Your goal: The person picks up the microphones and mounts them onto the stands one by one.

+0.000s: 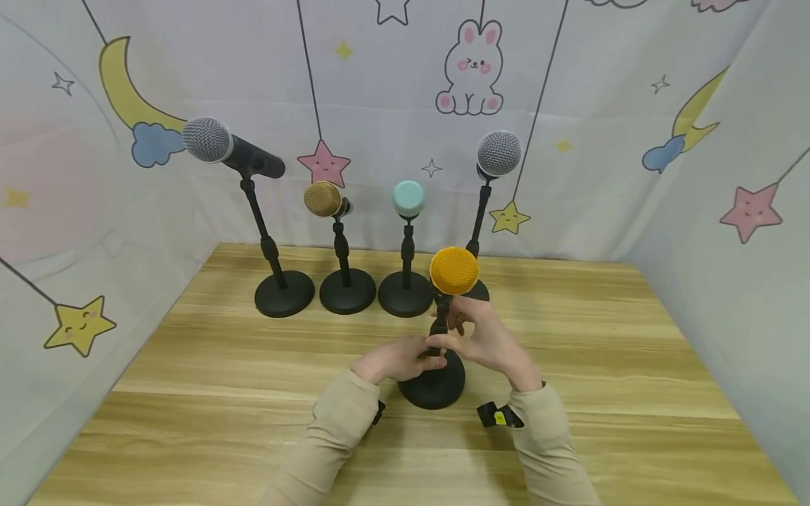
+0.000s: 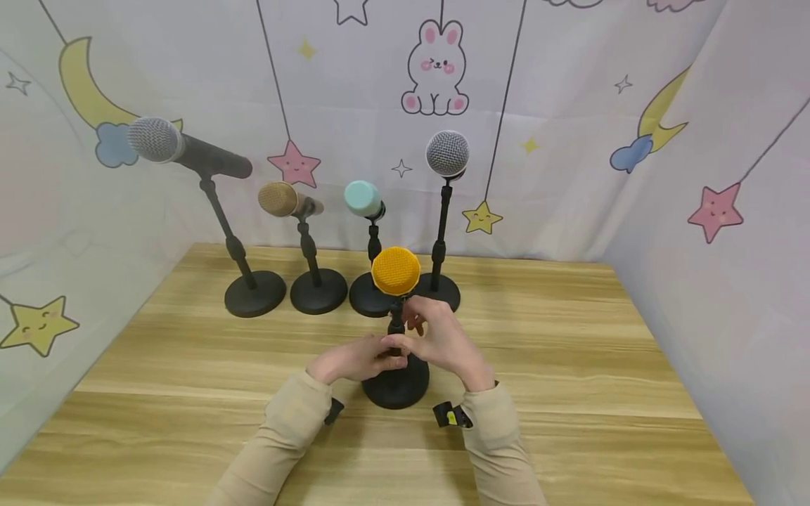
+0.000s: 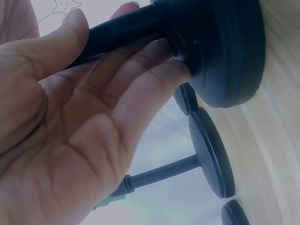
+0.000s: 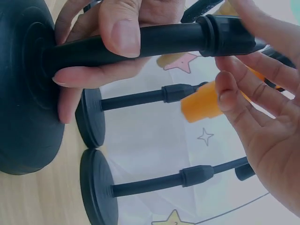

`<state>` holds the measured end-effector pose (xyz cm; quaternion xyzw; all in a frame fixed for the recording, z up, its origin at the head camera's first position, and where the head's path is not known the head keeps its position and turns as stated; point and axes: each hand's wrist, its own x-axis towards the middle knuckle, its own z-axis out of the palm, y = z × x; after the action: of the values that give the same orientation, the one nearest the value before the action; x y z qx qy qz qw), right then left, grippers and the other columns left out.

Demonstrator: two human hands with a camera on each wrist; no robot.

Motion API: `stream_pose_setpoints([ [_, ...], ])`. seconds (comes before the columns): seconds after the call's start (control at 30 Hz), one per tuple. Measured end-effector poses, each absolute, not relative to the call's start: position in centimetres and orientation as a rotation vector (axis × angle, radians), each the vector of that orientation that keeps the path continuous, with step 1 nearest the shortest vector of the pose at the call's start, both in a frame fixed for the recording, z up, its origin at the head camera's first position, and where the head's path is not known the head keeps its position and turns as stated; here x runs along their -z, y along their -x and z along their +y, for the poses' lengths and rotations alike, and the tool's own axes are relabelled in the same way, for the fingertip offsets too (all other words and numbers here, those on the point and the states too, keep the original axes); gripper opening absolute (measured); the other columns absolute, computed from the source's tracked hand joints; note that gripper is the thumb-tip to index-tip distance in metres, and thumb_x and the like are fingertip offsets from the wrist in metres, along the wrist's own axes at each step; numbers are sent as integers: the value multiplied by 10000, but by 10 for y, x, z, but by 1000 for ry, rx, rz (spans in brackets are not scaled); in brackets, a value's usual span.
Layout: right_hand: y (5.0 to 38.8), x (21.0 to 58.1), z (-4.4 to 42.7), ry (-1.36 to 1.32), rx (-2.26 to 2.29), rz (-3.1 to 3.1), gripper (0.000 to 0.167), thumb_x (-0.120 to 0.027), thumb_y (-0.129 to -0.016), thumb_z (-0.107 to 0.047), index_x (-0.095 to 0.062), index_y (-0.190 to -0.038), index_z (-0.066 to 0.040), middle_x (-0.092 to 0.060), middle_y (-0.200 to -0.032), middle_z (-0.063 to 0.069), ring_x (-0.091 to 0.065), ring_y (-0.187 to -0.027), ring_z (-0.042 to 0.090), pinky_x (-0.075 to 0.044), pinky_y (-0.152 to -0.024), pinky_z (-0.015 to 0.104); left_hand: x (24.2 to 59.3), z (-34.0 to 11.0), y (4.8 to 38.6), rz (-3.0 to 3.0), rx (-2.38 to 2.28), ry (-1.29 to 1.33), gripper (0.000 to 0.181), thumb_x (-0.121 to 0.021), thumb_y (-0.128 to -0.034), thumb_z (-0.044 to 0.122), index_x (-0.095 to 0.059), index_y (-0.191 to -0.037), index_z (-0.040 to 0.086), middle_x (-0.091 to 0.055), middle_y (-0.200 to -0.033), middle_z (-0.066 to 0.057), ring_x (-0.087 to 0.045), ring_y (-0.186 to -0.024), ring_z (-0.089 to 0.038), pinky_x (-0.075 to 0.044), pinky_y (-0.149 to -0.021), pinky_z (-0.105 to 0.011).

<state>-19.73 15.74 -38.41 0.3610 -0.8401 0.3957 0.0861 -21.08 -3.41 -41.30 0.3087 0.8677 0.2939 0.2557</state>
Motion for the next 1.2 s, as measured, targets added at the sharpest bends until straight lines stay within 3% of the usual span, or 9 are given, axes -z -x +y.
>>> stream_pose_setpoints([
  [0.23,196,383,158,-1019,-1113,-2489,205,-861,-792,-106,-663,-846,-111,-671,-770,5,-590,-734,99,-539,-692,315,414,-34,211,2343,-818,-848,202,-527,-1057,275,-602,-993,98,-457,-762,27,-501,-745,-131,-399,-706,-248],
  [1.07,199,385,161,-1099,-1200,-2442,157,-815,-831,-54,-721,-946,-104,-693,-801,-1,-563,-731,81,-487,-665,341,410,-37,211,2351,-814,-899,221,-532,-1058,280,-615,-998,85,-539,-823,23,-537,-780,-119,-449,-751,-250],
  [1.2,199,386,162,-1108,-1232,-2428,146,-802,-842,-50,-720,-939,-122,-665,-785,-15,-540,-726,82,-456,-668,292,410,-37,211,2344,-819,-908,214,-530,-1059,276,-611,-998,88,-520,-807,34,-530,-772,-115,-437,-742,-242],
])
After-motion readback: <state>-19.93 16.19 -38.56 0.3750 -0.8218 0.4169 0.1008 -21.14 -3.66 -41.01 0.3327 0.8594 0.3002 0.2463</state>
